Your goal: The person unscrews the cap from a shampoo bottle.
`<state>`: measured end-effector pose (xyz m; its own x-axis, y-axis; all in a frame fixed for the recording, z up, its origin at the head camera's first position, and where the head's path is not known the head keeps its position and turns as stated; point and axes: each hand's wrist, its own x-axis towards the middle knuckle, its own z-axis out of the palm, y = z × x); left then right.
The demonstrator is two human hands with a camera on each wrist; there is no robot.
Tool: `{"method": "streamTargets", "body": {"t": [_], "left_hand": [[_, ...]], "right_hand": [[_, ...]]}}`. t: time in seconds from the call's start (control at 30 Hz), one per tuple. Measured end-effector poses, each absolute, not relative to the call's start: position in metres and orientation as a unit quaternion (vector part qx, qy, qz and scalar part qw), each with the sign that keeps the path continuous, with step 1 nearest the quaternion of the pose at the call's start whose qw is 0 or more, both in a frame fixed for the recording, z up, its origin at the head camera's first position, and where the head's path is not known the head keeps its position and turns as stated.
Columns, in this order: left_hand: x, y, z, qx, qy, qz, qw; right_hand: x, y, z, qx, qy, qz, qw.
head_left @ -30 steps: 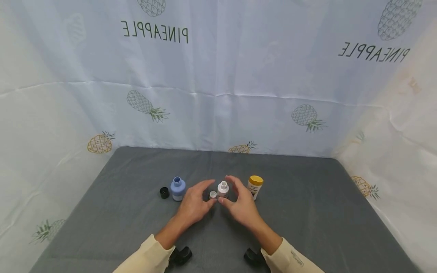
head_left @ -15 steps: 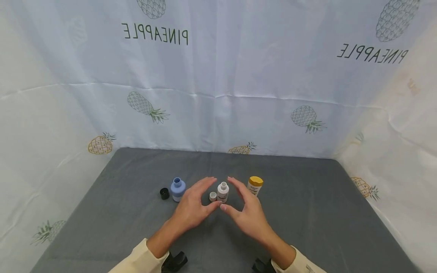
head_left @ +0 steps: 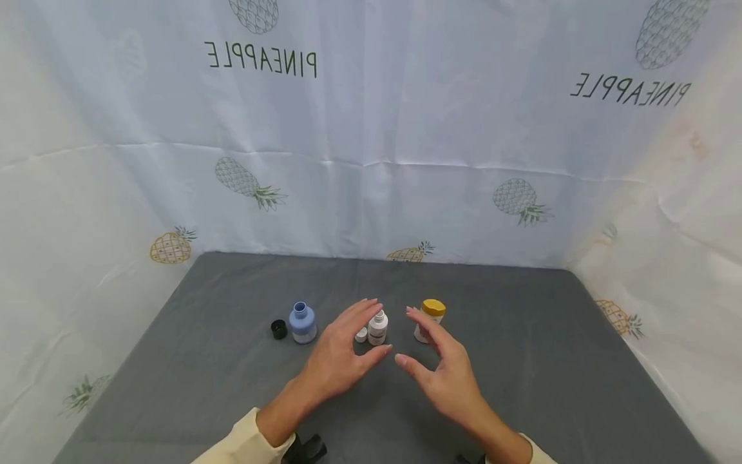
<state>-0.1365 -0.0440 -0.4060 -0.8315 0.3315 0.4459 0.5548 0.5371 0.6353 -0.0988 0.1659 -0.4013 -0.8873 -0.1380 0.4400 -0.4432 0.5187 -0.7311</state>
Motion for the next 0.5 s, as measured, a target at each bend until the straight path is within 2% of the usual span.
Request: {"method": "streamTargets", "body": {"t": [0.27,0.5], "left_hand": [[-0.139,-0.027,-0.402,-0.277,-0.857,-0.413,0.134],[-0.147,-0.007,-0.397,-0.288,-0.856,-0.417,0.104]], "right_hand": [[-0.098,0.184,-0.401,0.184,-0.825,0.49,0.215],[-0.105,0.204,-0.404,0.159,-0.823,0.488,0.245]]}}
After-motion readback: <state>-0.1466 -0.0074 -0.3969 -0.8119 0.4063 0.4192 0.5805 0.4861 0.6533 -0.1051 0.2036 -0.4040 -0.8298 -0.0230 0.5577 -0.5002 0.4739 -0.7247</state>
